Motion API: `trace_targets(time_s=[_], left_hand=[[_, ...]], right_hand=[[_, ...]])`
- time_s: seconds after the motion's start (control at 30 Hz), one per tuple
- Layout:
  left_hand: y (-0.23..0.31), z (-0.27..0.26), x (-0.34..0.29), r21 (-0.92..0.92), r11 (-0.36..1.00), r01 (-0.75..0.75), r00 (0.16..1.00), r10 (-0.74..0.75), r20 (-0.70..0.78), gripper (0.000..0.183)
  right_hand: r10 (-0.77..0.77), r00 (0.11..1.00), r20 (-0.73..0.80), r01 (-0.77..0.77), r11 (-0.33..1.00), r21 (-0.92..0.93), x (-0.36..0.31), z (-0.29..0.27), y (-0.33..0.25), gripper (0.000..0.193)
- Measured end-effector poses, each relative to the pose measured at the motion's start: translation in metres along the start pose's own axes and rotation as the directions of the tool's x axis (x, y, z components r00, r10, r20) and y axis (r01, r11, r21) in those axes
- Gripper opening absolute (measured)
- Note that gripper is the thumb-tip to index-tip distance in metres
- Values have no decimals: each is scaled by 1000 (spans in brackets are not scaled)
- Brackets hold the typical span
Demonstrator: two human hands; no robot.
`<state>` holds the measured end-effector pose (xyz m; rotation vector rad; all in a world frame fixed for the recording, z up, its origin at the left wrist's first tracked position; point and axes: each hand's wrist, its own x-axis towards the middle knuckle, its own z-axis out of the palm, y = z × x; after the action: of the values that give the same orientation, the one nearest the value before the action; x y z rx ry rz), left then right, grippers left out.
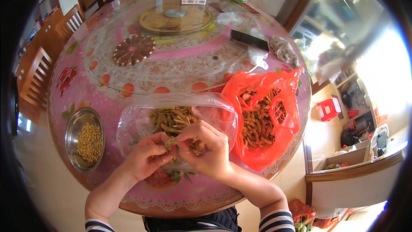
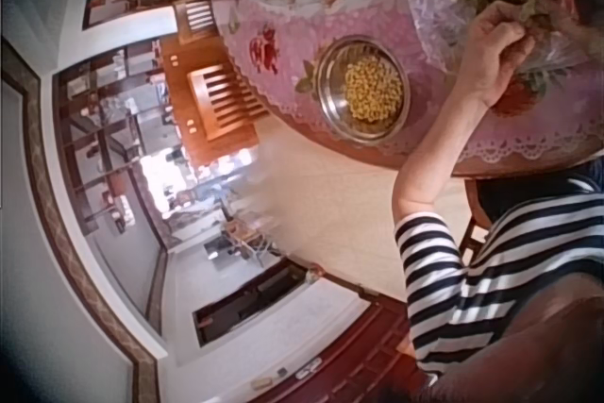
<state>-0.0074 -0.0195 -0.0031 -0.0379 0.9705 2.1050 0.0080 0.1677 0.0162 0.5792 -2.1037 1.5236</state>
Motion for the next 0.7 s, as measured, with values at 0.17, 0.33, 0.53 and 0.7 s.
trace_targets(time_s=[0.17, 0.33, 0.53, 0.7], left_hand=[[0, -2, 2, -98, 995, 20, 994, -9, 111, 10], [1, 2, 4, -124, 992, -2, 994, 16, 108, 13], [1, -1, 1, -111, 993, 30, 999, -26, 39, 11], [-4, 1, 2, -69, 997, -19, 1000, 20, 14, 11]], right_hand=[[15, 999, 53, -14, 1000, -11, 1, 1, -3, 17], [18, 996, 82, -16, 1000, -26, 0, -2, -3, 16], [-15, 1000, 25, 16, 1000, -12, 2, -1, 0, 17], [-9, 1000, -2, 9, 1000, 1, 2, -5, -1, 17]])
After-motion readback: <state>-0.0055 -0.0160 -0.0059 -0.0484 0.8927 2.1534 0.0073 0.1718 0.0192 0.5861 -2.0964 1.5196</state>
